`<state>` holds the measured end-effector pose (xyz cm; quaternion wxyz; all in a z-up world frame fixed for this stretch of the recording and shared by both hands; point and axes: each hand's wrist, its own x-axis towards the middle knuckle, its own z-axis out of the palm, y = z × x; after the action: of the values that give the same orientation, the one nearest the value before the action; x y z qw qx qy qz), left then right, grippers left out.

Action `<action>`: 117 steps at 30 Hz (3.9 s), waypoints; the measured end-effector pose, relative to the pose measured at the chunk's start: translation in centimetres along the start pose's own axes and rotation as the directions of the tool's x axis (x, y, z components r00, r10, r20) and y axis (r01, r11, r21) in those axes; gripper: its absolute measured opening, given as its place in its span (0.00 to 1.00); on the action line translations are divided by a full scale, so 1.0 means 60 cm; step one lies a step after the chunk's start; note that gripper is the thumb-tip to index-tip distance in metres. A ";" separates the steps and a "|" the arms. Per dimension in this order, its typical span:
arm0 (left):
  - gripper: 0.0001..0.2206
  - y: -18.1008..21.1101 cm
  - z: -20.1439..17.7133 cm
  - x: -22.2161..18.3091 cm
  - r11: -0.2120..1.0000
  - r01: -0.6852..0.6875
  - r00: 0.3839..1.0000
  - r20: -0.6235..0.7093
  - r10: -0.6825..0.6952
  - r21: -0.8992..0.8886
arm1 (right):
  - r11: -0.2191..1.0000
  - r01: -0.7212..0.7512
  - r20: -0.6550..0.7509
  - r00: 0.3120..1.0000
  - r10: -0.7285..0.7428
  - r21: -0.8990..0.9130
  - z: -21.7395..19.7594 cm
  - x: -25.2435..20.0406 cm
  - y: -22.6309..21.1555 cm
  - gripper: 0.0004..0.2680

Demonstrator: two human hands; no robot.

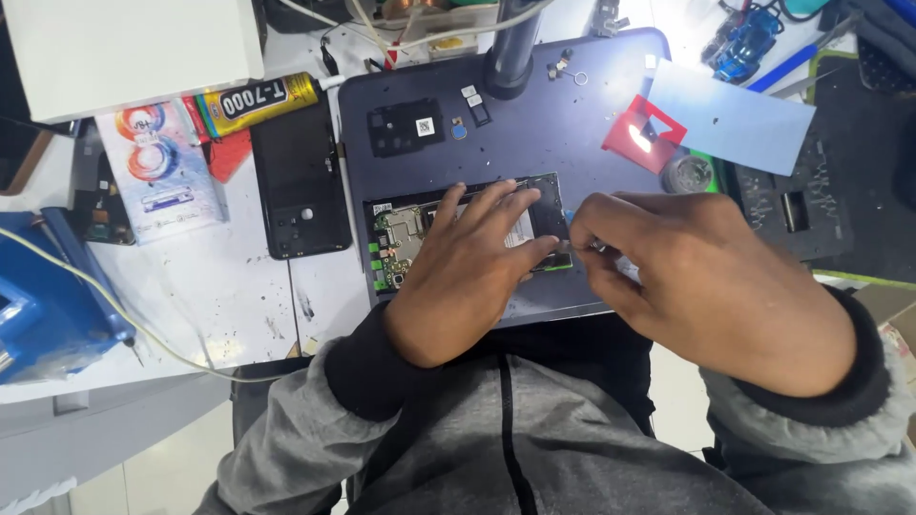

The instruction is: Securing internal components of a mobile phone using a precision screwdriver and small screws.

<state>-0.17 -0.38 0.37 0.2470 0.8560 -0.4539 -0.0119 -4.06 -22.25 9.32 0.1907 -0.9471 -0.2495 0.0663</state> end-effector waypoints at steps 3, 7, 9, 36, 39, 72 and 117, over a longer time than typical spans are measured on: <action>0.12 0.000 -0.001 -0.001 1.000 -0.012 1.000 -0.017 0.012 -0.023 | 1.000 -0.002 0.006 1.000 0.002 0.026 0.003 0.001 0.001 0.05; 0.12 -0.002 -0.001 0.000 1.000 0.009 1.000 0.007 -0.009 -0.013 | 1.000 -0.018 0.002 1.000 0.018 0.007 0.002 0.003 -0.002 0.04; 0.12 -0.003 0.000 0.000 1.000 0.008 1.000 0.009 -0.008 -0.012 | 1.000 -0.021 0.015 1.000 0.021 0.005 0.004 0.003 -0.001 0.03; 0.10 -0.015 0.023 -0.002 1.000 0.003 0.999 -0.048 -0.004 -0.027 | 0.967 -0.116 -0.113 0.989 0.092 -0.228 0.011 0.007 -0.033 0.14; 0.09 -0.013 0.028 -0.002 1.000 -0.004 0.997 -0.077 0.004 0.001 | 0.991 -0.115 -0.075 0.991 0.110 -0.067 0.016 0.006 -0.037 0.16; 0.14 0.019 0.112 0.017 0.979 0.119 0.900 -0.434 -0.036 0.166 | 0.832 -0.372 0.172 0.928 0.330 0.411 0.265 0.015 0.363 0.19; 0.41 -0.040 -0.099 -0.038 0.975 0.191 0.951 0.268 -0.156 -0.109 | 0.985 0.011 -0.165 0.986 0.017 0.171 0.092 0.146 0.065 0.05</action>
<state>1.80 4.97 4.09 0.2406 0.8654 -0.4030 -0.1753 4.10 -19.21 2.45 0.2915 -0.9298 -0.2247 0.0087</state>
